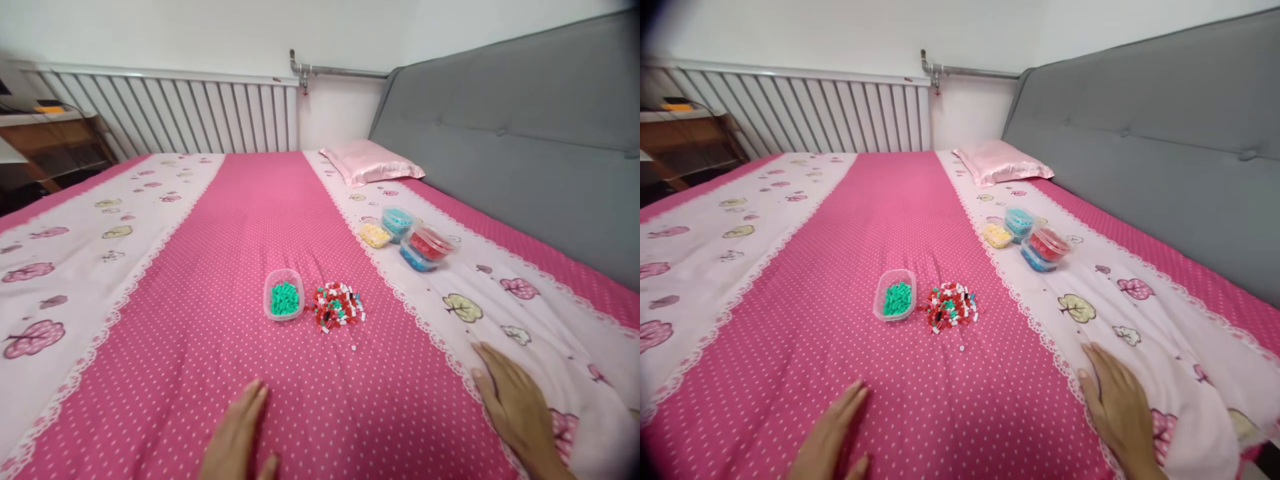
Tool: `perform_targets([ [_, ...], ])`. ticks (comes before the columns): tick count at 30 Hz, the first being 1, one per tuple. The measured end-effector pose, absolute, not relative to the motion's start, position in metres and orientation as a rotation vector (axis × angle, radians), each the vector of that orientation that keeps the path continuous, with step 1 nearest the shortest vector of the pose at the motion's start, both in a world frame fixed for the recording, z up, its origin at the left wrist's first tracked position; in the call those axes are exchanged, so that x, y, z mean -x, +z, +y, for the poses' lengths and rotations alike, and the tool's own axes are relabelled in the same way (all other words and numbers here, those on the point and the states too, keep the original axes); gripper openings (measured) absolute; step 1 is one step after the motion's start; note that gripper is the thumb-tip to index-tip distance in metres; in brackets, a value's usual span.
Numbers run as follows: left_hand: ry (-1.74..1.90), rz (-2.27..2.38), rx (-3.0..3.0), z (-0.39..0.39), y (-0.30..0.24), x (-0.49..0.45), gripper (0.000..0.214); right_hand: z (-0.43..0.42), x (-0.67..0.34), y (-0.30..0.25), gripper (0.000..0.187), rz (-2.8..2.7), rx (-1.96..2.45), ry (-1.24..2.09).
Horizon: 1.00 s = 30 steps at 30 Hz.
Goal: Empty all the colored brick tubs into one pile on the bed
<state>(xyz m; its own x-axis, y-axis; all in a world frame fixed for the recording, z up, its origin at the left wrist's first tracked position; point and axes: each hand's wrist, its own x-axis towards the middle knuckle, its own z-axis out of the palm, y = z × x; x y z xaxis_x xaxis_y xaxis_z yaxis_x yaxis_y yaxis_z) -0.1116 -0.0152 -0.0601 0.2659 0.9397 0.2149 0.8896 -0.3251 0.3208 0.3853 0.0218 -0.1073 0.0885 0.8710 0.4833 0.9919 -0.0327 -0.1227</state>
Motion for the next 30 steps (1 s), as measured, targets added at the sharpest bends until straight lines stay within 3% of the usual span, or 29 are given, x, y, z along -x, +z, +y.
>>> perform_targets([
  [4,0.551,1.368,-2.285,0.036,-0.047,0.041,0.079,0.020,-0.382,-0.106,0.051,-1.810,2.018,-0.353],
  [12,0.758,1.601,-1.879,0.134,-0.049,-0.052,0.097,0.019,-0.375,-0.099,0.050,-1.780,2.099,-0.342],
  [21,0.931,1.518,-1.852,0.193,-0.051,-0.066,0.069,0.019,-0.370,-0.100,0.048,-1.612,2.098,-0.222],
  [26,0.763,1.235,-2.190,0.195,-0.046,-0.060,0.061,0.027,-0.330,-0.086,0.050,-1.032,2.077,-0.181],
  [30,0.612,1.121,-2.342,0.191,-0.040,-0.057,0.055,0.069,-0.278,-0.048,0.038,-0.767,1.878,-0.287],
])
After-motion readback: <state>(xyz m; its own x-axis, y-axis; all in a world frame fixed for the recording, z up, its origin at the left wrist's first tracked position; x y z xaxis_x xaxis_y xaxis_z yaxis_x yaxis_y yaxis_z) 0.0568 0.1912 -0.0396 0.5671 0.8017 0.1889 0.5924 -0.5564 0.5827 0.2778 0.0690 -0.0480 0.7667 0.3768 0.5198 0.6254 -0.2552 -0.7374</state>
